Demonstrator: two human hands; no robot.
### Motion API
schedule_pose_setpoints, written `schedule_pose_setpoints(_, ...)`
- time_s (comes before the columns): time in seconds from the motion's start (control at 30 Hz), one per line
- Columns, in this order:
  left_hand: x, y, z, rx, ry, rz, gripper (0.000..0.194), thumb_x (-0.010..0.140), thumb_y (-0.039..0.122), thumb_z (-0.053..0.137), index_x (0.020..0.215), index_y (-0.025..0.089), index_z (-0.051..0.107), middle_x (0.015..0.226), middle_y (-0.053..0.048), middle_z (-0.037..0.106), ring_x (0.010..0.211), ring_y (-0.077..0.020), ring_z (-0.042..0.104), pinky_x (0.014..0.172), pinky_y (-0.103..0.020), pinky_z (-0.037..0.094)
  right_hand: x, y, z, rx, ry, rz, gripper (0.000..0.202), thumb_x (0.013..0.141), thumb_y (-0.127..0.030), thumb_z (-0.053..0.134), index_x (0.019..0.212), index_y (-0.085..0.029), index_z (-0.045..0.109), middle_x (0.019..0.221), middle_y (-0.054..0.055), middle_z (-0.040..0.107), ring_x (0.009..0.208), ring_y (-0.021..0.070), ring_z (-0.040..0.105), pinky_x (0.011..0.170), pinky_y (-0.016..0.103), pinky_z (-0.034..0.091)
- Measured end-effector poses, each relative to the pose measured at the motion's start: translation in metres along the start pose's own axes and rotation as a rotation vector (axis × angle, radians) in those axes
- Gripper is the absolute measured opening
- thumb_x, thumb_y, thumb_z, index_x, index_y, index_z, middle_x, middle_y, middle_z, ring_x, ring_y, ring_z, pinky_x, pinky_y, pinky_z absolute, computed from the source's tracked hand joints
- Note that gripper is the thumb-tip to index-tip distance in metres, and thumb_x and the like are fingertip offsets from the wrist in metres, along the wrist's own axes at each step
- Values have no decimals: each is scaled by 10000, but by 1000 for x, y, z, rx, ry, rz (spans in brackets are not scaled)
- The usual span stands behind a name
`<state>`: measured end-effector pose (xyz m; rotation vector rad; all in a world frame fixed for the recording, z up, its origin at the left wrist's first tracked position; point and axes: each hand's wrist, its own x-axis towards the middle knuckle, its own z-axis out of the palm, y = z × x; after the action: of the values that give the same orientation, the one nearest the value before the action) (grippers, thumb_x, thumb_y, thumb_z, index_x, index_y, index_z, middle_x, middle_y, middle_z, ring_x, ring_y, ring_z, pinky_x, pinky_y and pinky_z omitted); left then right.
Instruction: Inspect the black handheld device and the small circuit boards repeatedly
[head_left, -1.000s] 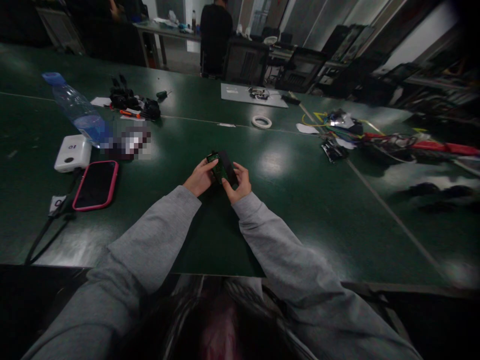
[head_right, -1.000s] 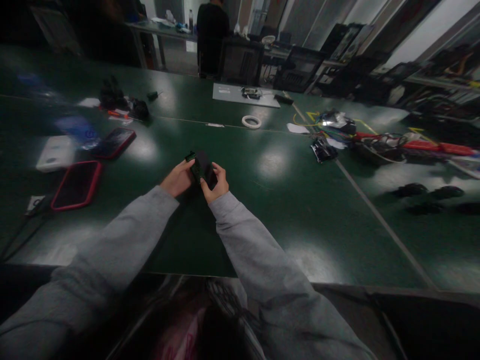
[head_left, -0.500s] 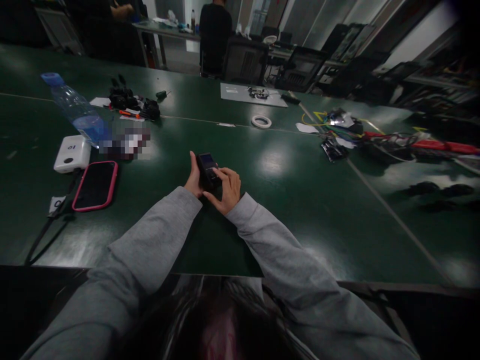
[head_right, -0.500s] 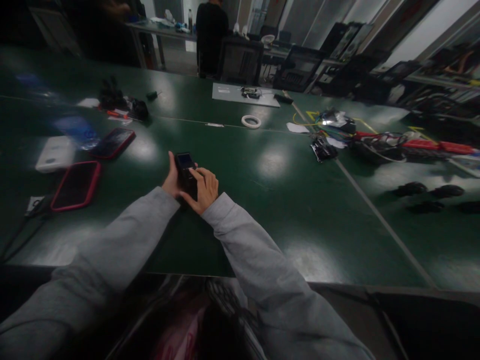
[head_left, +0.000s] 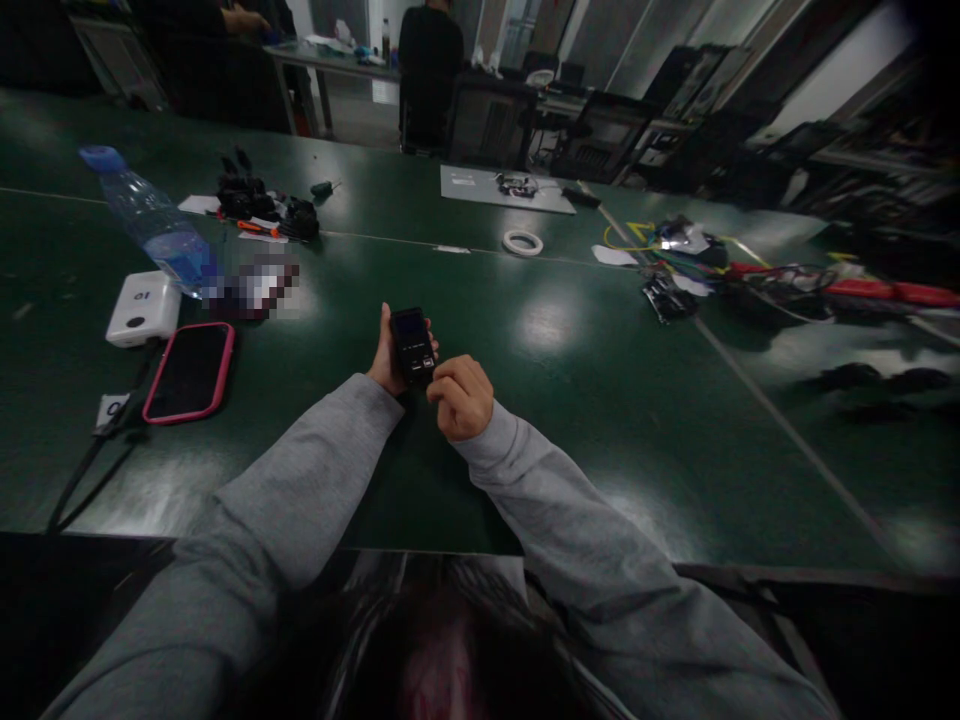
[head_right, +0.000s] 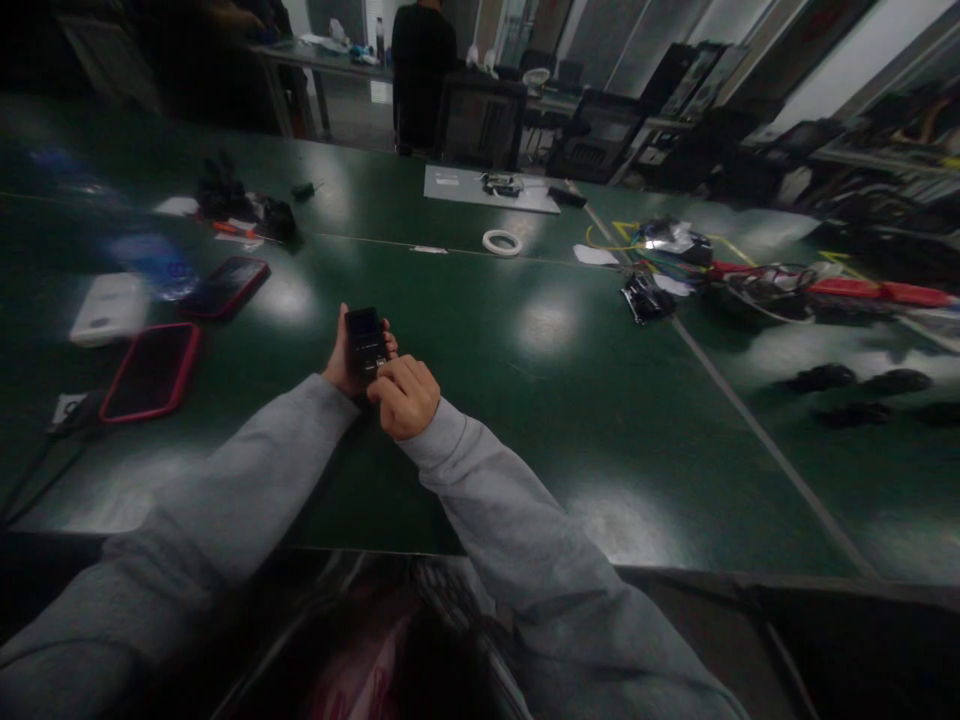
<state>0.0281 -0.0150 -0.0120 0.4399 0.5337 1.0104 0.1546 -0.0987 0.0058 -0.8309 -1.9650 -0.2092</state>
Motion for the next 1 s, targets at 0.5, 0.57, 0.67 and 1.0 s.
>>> schedule_pose_setpoints(0.5, -1, 4, 1, 99, 33, 45, 630, 794, 812, 434, 800, 215, 635, 634, -40, 615, 642, -172, 629, 638, -318, 520, 10, -8, 17, 13, -71, -45, 370, 908, -120, 298, 568, -208, 415, 543, 9, 420, 552, 128, 390, 587, 284, 310)
schedule_pose_setpoints(0.57, -1, 4, -1, 79, 40, 55, 635, 788, 821, 429, 808, 219, 629, 631, -40, 605, 671, -182, 635, 659, -327, 523, 13, -12, 9, -18, 17, -55, 408, 946, -145, 277, 567, -209, 414, 547, 14, 394, 560, 138, 373, 589, 305, 296)
schedule_pose_setpoints(0.67, -1, 4, -1, 68, 51, 67, 651, 781, 833, 419, 823, 218, 628, 646, -47, 607, 735, -203, 648, 700, -343, 525, 15, -13, 6, -12, 59, 57, 341, 954, -183, 307, 666, -212, 489, 665, 43, 485, 676, 163, 458, 655, 328, 376)
schedule_pose_setpoints(1.0, 2, 2, -5, 93, 25, 37, 901, 683, 954, 281, 928, 199, 710, 753, -116, 698, 951, -286, 671, 837, -415, 538, -11, 15, 42, 29, -58, 379, 577, 887, -444, 538, 1364, -188, 339, 1201, 164, 485, 1112, 282, 528, 947, 495, 518)
